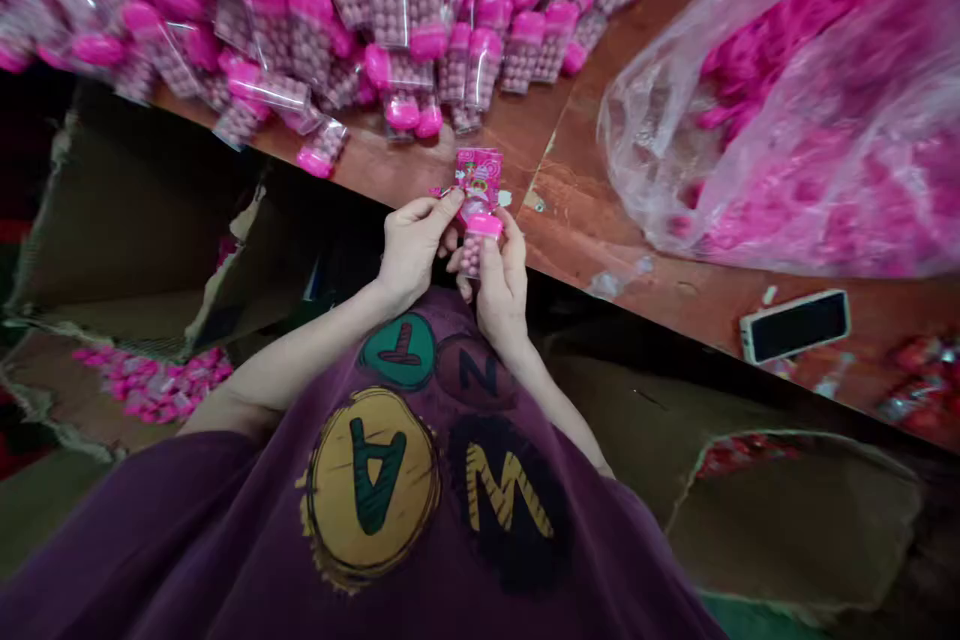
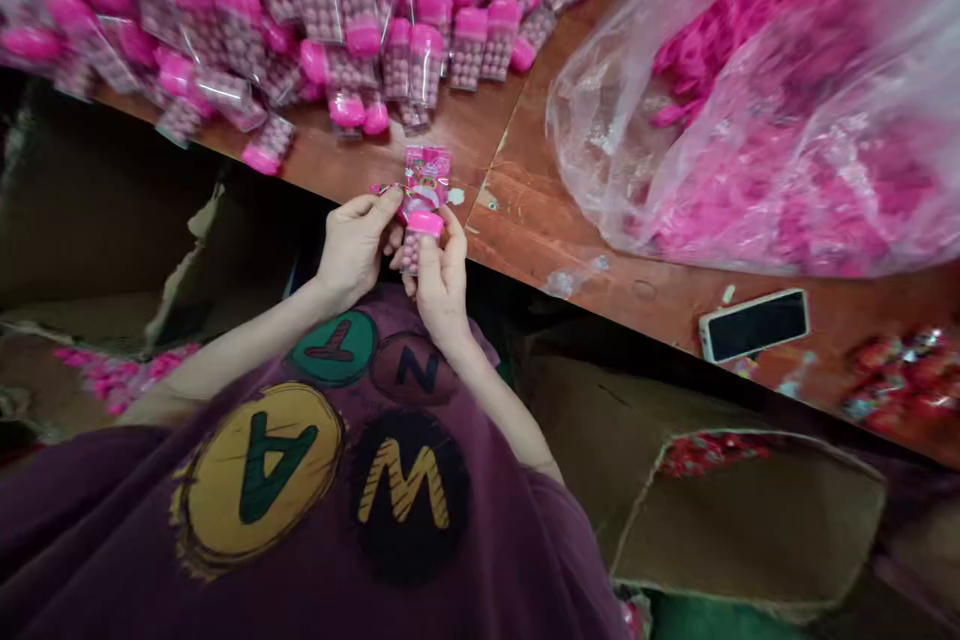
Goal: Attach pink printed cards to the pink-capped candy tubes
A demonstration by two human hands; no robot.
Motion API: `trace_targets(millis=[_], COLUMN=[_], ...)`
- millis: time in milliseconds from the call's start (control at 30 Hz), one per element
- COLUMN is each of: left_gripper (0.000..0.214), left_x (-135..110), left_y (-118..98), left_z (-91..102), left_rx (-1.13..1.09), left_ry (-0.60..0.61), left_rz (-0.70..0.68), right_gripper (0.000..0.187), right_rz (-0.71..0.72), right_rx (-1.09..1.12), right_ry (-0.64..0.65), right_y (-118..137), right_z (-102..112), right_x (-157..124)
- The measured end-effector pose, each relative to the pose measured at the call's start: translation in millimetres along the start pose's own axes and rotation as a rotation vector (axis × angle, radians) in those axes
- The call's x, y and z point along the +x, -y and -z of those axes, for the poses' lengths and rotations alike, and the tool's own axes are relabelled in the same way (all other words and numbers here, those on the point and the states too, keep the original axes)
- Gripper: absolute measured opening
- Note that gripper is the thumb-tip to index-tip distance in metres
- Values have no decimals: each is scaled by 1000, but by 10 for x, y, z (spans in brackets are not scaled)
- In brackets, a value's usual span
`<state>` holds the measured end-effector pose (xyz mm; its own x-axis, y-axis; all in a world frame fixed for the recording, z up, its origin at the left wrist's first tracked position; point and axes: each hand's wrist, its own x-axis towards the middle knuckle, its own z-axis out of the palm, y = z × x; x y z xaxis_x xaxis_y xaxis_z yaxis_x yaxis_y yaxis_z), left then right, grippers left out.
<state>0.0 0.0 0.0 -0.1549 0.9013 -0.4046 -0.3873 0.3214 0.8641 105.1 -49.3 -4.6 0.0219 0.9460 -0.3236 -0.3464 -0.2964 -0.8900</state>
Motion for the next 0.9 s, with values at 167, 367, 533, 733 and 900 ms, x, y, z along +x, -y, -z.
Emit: trace_targets(millis=[167, 367, 533, 733, 900], left_gripper=[54, 52, 46, 41, 35], left_x=[-47, -36, -63, -57, -74], left_y=[-28, -46, -115, -140, -149], left_z=[-4, 44, 52, 86, 115], left_rx=[-17, -10, -42, -115, -154], left_ry=[39, 82, 159, 269, 343], left_rz=[52, 59, 192, 364, 378], right_gripper=[58, 45, 64, 70, 73], right_rz=[-99, -244, -51, 133, 251], right_rx=[84, 235, 43, -274, -485], right_ry=[93, 206, 83, 90, 85], right_y=[113, 186, 58, -110, -95], right_z=[-12, 37, 56, 186, 243], right_x=[-18, 49, 55, 63, 64])
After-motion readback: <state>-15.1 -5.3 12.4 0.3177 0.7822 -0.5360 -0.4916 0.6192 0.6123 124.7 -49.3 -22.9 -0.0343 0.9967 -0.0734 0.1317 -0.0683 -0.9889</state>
